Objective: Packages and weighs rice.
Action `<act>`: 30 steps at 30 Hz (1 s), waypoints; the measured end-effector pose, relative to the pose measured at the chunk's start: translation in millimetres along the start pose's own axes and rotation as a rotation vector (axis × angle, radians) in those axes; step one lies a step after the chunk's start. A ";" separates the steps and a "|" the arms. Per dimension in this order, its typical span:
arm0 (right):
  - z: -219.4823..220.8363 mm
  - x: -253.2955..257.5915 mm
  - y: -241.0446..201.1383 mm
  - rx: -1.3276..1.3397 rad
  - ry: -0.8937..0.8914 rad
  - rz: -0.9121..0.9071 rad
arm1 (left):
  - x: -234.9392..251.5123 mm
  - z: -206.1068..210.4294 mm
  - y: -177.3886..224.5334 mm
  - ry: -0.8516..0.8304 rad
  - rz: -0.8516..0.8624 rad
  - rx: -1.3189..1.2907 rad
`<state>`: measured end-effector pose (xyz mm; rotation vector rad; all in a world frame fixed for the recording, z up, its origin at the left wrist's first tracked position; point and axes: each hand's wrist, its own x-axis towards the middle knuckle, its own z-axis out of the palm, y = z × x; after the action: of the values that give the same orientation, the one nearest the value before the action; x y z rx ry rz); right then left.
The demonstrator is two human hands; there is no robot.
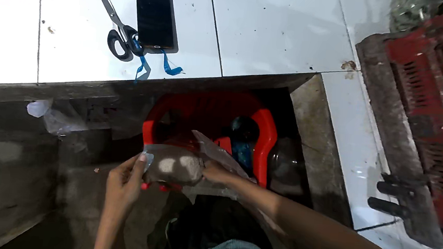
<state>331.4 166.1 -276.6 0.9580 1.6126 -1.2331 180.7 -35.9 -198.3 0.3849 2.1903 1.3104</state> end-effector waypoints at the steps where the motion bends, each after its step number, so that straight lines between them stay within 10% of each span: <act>1: -2.5 -0.4 7.2 -0.014 0.010 -0.007 | -2.6 4.1 0.7 -0.014 0.038 0.085; 16: -20.3 -31.1 37.0 -0.013 0.182 -0.055 | -18.2 23.4 9.4 -0.383 0.148 0.407; 30: -37.1 -89.9 17.9 -0.115 0.097 0.018 | -17.3 22.1 5.3 -0.361 0.269 0.516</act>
<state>370.9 199.9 -192.4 0.9701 1.7267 -1.0837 207.4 -26.3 -196.4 1.0565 2.1814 0.7005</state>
